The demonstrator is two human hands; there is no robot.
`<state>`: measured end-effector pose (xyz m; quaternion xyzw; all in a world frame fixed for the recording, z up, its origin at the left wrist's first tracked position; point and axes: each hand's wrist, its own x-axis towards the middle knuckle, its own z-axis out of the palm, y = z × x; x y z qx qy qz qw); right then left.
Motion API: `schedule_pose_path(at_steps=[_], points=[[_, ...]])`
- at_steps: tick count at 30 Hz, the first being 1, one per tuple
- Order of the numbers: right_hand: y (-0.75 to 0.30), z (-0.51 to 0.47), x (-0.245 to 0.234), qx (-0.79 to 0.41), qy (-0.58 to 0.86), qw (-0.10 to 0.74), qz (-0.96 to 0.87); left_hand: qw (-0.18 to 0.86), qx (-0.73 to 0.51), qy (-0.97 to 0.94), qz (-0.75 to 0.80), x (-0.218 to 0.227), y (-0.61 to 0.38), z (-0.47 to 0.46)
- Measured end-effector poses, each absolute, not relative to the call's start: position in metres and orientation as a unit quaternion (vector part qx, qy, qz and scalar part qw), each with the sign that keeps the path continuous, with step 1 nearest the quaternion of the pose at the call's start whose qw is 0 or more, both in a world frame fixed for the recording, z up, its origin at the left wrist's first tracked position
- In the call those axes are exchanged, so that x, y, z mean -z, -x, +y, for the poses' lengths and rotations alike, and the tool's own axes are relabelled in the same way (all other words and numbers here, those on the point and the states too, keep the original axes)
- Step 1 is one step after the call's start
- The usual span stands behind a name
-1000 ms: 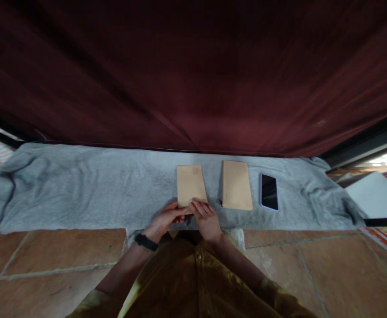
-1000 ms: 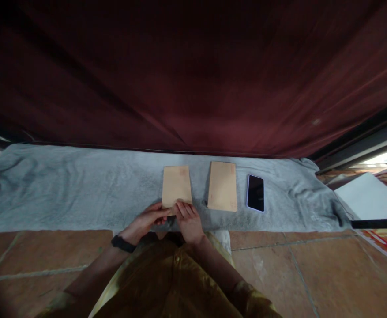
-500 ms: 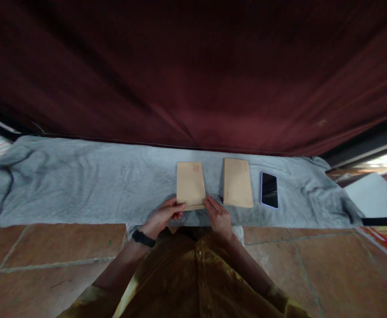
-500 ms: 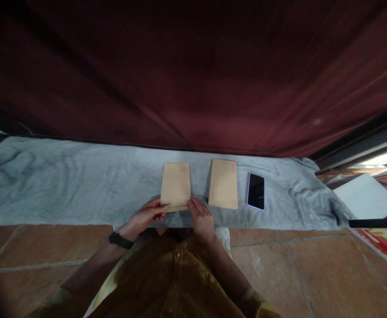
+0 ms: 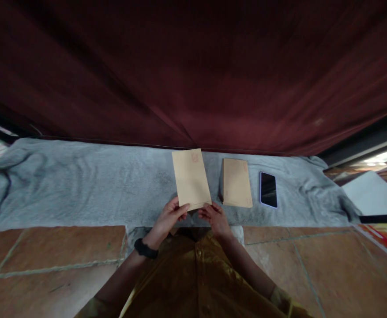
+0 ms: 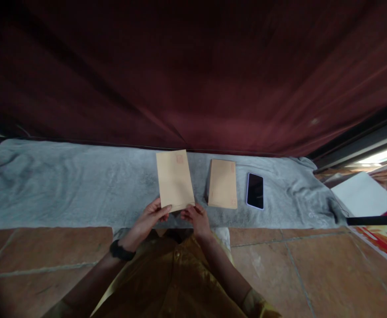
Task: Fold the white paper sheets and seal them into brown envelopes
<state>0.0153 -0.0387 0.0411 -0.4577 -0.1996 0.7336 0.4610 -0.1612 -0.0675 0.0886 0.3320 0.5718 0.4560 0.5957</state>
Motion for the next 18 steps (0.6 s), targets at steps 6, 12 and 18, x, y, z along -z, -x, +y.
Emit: schedule_pose_path(at_steps=[6,12,18], points=[[-0.02,-0.036,-0.053,-0.797,0.403,0.434,-0.115,0.628,-0.501,-0.309,0.509,-0.087,0.163,-0.064],[-0.02,-0.044,-0.064,-0.867,0.351,0.348,-0.069,0.683,-0.483,-0.286,0.467,-0.084,0.151,-0.058],[-0.017,-0.056,-0.061,-0.912,0.289,0.286,-0.058,0.721,-0.481,-0.258,0.427,-0.097,0.136,-0.057]])
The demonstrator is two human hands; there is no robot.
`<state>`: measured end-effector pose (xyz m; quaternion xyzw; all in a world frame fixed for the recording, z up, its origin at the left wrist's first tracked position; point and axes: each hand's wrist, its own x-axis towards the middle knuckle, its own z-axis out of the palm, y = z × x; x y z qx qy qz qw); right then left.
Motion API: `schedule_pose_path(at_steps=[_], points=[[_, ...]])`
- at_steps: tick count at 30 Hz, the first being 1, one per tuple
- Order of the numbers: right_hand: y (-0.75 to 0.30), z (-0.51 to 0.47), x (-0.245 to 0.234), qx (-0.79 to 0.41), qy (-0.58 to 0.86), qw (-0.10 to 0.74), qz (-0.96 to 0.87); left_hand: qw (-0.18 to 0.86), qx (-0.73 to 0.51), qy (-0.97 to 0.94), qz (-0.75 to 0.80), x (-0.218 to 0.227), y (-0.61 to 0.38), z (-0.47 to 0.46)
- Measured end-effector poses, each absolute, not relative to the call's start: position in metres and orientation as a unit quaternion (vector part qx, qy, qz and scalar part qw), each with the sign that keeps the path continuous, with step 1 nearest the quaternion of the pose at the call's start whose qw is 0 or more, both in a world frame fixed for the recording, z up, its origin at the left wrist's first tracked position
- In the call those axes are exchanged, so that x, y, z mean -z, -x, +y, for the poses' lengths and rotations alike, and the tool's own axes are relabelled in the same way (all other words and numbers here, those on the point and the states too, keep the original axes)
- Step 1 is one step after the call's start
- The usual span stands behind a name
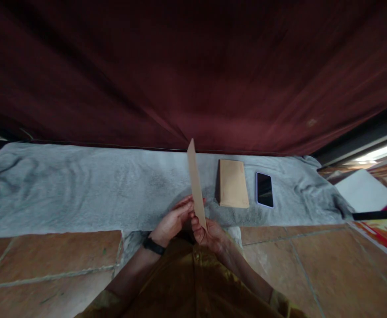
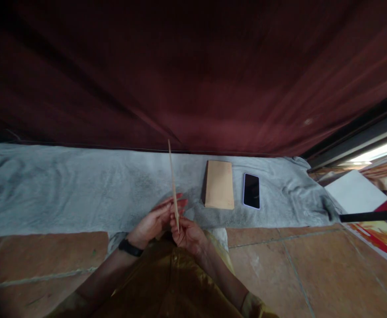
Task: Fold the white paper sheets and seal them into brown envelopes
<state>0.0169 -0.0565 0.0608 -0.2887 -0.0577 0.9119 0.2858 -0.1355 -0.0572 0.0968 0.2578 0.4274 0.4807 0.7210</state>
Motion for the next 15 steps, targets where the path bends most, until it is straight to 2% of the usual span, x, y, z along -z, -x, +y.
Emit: schedule_pose_path(at_steps=[6,15], points=[[-0.023,-0.058,-0.065,-0.927,0.249,0.279,-0.022,0.728,-0.485,-0.266,0.405,-0.097,0.135,-0.048],[-0.02,-0.058,-0.069,-0.908,0.273,0.311,-0.066,0.705,-0.489,-0.311,0.409,-0.1,0.137,-0.045]])
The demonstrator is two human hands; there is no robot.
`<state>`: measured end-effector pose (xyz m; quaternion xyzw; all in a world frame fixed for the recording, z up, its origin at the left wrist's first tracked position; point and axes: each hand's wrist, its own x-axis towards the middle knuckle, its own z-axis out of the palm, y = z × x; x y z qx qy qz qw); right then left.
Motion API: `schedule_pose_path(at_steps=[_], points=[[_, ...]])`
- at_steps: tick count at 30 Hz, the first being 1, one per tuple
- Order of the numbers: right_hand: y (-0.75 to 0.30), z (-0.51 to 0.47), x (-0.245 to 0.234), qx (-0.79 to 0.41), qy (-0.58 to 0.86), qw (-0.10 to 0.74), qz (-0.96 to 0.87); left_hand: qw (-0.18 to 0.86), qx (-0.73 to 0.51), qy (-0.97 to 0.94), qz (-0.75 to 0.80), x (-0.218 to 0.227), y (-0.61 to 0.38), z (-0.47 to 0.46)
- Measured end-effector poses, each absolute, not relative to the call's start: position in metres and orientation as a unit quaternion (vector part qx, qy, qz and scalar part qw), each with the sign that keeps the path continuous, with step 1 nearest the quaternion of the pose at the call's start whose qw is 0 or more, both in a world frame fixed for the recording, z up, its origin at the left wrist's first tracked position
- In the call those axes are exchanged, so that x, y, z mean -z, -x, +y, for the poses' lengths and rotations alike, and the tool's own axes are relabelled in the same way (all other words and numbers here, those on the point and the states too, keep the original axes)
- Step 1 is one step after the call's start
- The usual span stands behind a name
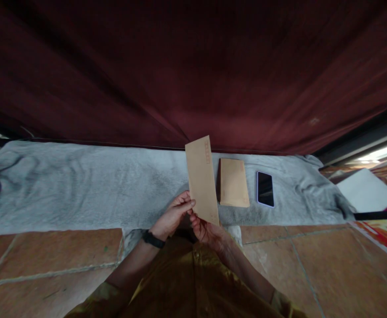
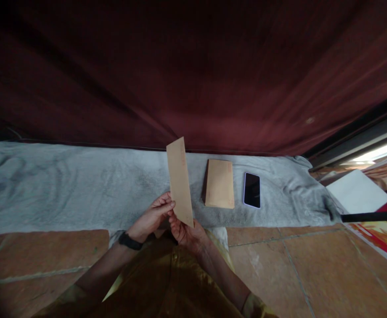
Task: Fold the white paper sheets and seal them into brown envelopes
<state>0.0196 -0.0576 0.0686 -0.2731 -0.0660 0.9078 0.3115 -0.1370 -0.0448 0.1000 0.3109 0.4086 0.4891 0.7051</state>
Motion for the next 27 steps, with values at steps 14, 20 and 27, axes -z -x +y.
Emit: schedule_pose_path(at_steps=[14,20,27], points=[[-0.043,-0.043,-0.07,-0.798,0.423,0.377,-0.205,0.579,-0.535,-0.347,0.508,-0.084,0.152,-0.029],[-0.038,-0.043,-0.045,-0.738,0.474,0.415,-0.242,0.475,-0.469,-0.487,0.564,-0.081,0.153,-0.03],[-0.045,-0.037,-0.033,-0.648,0.521,0.457,-0.316,0.243,-0.289,-0.687,0.621,-0.082,0.154,-0.046]])
